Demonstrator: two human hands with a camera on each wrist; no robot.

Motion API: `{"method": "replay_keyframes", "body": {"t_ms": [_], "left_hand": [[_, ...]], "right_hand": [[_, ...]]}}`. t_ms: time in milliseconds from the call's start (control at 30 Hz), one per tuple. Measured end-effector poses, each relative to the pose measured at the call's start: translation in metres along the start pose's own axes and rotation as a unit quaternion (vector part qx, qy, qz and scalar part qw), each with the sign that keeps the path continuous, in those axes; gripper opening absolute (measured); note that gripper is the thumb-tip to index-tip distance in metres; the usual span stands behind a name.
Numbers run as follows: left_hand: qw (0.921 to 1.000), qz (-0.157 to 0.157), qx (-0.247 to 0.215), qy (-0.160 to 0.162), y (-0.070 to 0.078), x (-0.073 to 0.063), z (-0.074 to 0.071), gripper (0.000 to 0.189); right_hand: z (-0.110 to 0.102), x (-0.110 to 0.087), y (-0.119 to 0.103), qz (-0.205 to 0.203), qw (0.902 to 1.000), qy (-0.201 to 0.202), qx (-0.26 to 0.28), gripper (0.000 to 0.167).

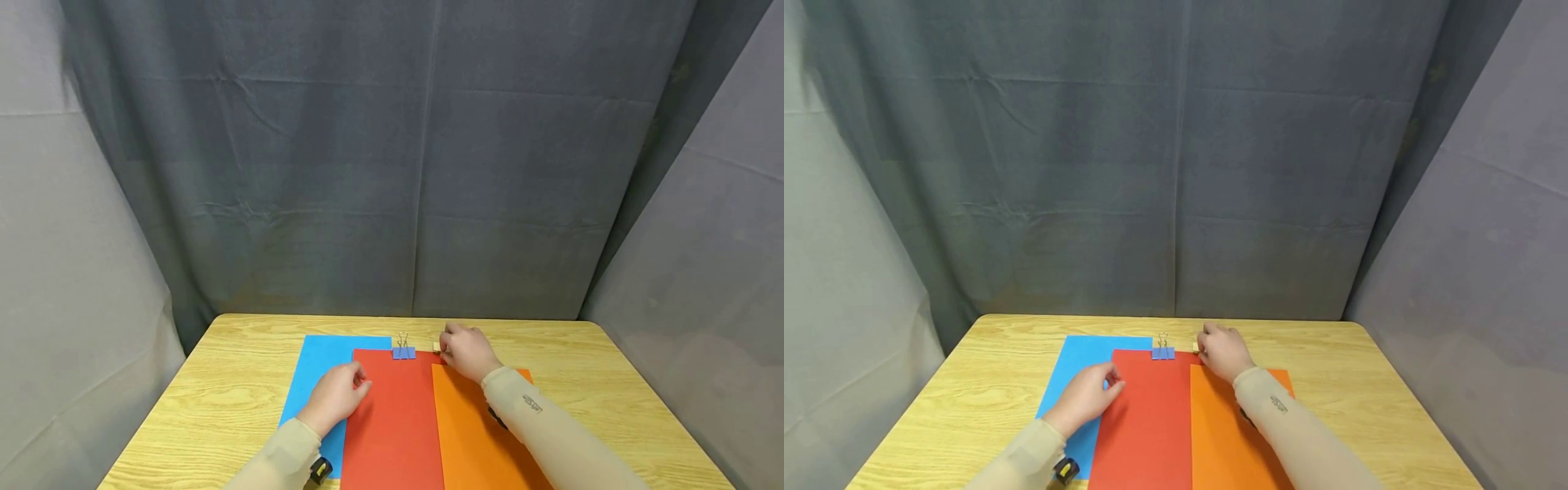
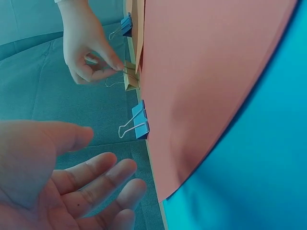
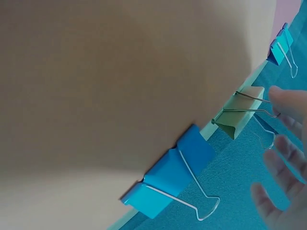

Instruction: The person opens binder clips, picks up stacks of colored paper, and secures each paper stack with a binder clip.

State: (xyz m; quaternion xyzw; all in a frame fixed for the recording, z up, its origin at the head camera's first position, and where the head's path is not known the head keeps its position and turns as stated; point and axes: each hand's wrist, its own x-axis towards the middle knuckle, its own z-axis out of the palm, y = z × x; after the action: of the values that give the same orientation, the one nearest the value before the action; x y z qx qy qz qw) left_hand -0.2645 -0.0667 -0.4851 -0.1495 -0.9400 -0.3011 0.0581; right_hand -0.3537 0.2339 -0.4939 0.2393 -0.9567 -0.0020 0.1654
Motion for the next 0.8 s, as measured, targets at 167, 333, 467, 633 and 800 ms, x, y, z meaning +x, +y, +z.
{"method": "replay_keyframes", "body": {"t_ms": [167, 333, 467, 633, 800], "left_hand": [[1.0, -0.006, -0.005, -0.004, 0.0011, -0.0002, -0.0004, 0.013], [1.0, -0.002, -0.004, -0.004, 0.0, 0.0, -0.0004, 0.013], [1.0, -0.002, -0.006, -0.006, -0.0011, -0.0002, -0.0001, 0.013], [0.9999, -0.007, -0.007, -0.008, -0.0002, -0.001, -0.0004, 0.013], [0.9999, -0.008, -0.008, -0.008, -0.0001, -0.0011, -0.0003, 0.013]], "right_hand": [[-0.0001, -0.0011, -0.0007, 0.017, 0.9997, -0.006, 0.017, 0.02], [-0.0011, -0.0029, -0.0005, 0.029, 0.9994, -0.009, 0.017, 0.022], [-0.0006, -0.0048, -0.0001, 0.025, 0.9995, -0.006, 0.018, 0.019], [0.0036, -0.006, 0.0013, 0.033, 0.9988, -0.009, 0.035, 0.041], [0.004, -0.0058, 0.0021, 0.055, 0.997, -0.022, 0.049, 0.064]]}}
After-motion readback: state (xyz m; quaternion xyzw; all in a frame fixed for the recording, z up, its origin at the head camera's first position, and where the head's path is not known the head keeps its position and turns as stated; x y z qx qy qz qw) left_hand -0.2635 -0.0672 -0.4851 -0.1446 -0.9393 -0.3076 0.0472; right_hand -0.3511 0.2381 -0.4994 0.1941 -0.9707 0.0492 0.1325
